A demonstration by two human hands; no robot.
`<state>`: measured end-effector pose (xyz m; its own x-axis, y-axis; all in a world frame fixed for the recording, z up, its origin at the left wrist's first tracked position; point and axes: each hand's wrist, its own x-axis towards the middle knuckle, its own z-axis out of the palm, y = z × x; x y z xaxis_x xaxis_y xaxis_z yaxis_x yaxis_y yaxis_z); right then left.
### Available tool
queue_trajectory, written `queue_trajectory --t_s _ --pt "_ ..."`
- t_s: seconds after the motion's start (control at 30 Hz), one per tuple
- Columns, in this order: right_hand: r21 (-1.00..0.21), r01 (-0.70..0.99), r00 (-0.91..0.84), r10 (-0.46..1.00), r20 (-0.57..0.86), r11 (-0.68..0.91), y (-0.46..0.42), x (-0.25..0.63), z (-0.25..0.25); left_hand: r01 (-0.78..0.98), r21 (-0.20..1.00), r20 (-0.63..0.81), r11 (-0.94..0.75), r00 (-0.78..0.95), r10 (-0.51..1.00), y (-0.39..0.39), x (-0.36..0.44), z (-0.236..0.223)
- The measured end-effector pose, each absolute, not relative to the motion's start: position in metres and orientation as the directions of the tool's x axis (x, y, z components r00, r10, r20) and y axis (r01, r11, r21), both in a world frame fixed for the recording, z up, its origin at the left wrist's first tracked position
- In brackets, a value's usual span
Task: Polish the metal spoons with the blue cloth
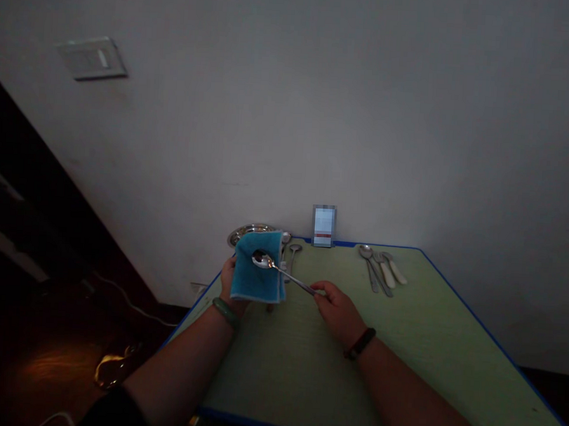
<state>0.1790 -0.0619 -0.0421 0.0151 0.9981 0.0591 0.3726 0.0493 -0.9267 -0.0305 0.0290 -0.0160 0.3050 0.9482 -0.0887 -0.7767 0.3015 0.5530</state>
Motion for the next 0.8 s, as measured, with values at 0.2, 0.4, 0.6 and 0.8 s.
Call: queue_trajectory --t_s 0.2,0.4,0.6,0.8 --pt "-0.918 0.395 -0.008 1.0 0.03 0.03 -0.063 0.176 -0.041 -0.783 0.55 -0.147 0.291 0.252 0.956 0.028 -0.025 -0.013" --pt "-0.888 0.459 -0.002 1.0 -0.017 -0.014 -0.064 0.174 -0.039 -0.776 0.534 -0.121 0.337 0.324 0.938 0.021 -0.018 -0.007" --pt "-0.884 0.467 0.014 1.0 0.0 -0.006 -0.064 0.175 -0.04 -0.715 0.579 -0.159 0.392 0.372 0.914 0.017 -0.015 -0.005" --pt "-0.871 0.491 0.019 1.0 0.004 -0.005 -0.062 0.176 -0.042 -0.643 0.626 -0.209 0.441 0.407 0.889 0.019 -0.015 -0.009"
